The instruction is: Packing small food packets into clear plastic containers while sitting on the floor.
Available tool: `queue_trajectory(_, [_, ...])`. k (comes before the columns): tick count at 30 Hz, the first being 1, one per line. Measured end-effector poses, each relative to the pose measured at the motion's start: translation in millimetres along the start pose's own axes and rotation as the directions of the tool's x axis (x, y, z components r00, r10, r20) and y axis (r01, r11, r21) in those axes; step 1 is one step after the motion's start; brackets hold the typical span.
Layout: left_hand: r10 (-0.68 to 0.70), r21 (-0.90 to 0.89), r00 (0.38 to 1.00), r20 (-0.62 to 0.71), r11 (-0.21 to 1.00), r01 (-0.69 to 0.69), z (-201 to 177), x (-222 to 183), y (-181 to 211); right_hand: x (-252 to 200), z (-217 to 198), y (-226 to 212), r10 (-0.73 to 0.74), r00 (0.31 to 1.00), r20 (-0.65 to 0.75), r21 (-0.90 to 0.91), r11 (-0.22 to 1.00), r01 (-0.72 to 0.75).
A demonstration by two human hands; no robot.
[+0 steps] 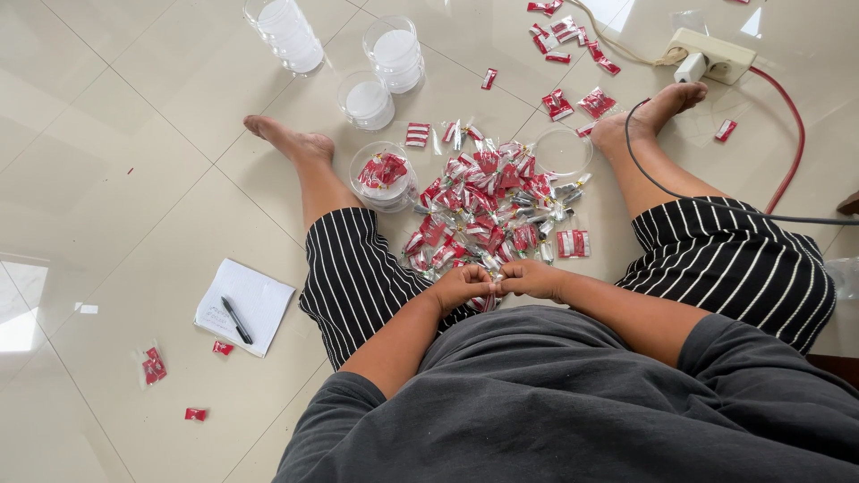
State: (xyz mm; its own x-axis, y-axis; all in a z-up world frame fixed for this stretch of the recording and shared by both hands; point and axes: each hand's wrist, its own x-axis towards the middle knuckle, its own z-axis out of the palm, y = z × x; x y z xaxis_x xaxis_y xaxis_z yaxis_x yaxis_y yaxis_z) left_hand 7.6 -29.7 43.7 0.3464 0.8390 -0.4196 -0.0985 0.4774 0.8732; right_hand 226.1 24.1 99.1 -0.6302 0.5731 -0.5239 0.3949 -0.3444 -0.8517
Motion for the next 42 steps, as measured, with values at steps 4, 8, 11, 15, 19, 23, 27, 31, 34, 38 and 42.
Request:
queue_trajectory(4, [0.011, -0.021, 1.000, -0.019, 1.000, -0.012, 4.8, -4.7, 8.1, -2.3, -1.0, -3.6, -0.024, 1.000, -0.005, 0.025, 0.999, 0.024])
queue_trajectory(8, [-0.025, -0.052, 0.999, 0.022, 0.998, 0.026, 5.3, -5.8, 7.5, -2.3, -2.4, -3.8, -0.037, 0.999, -0.023, 0.007, 0.999, 0.037])
queue_trajectory(11, [-0.051, -0.085, 0.998, 0.036, 0.995, 0.054, 3.1, -2.1, 0.9, -4.8, 0.1, -6.3, -0.032, 0.997, -0.068, 0.002, 0.999, 0.032])
queue_trajectory(15, [-0.059, -0.098, 0.997, 0.041, 0.993, 0.063, 6.5, -6.4, 8.7, 1.7, -1.0, 2.1, -0.052, 0.995, -0.088, -0.003, 0.999, 0.052])
queue_trajectory(19, [-0.055, -0.127, 0.998, 0.016, 0.990, 0.056, 23.0, -27.4, 41.5, 6.8, -1.9, 9.6, -0.062, 0.991, -0.120, 0.000, 0.998, 0.063])
queue_trajectory(23, [-0.058, -0.172, 0.998, 0.014, 0.983, 0.060, 27.3, -31.2, 46.9, 5.8, -2.9, 10.7, -0.101, 0.984, -0.145, -0.058, 0.994, 0.094])
queue_trajectory(27, [-0.060, -0.186, 0.998, 0.003, 0.981, 0.060, 25.9, -28.4, 43.0, 11.1, -6.2, 18.1, -0.139, 0.977, -0.159, -0.130, 0.984, 0.119])
queue_trajectory(31, [-0.073, -0.164, 0.997, -0.006, 0.984, 0.071, 22.5, -29.5, 42.6, 15.3, -5.8, 21.2, -0.205, 0.962, -0.179, -0.239, 0.958, 0.160])
queue_trajectory(34, [-0.096, -0.140, 0.995, -0.007, 0.986, 0.094, 31.7, -35.0, 60.3, 12.0, -6.8, 20.8, -0.202, 0.956, -0.215, -0.212, 0.965, 0.156])
queue_trajectory(38, [-0.065, -0.084, 0.996, -0.053, 0.995, 0.060, 11.8, -11.6, 19.0, 13.3, -8.8, 17.5, -0.155, 0.961, -0.228, -0.146, 0.982, 0.124])
queue_trajectory(42, [-0.064, -0.079, 0.998, -0.029, 0.995, 0.062, 0.1, -0.1, 2.7, 14.0, -5.9, 21.7, -0.106, 0.956, -0.273, -0.056, 0.994, 0.095])
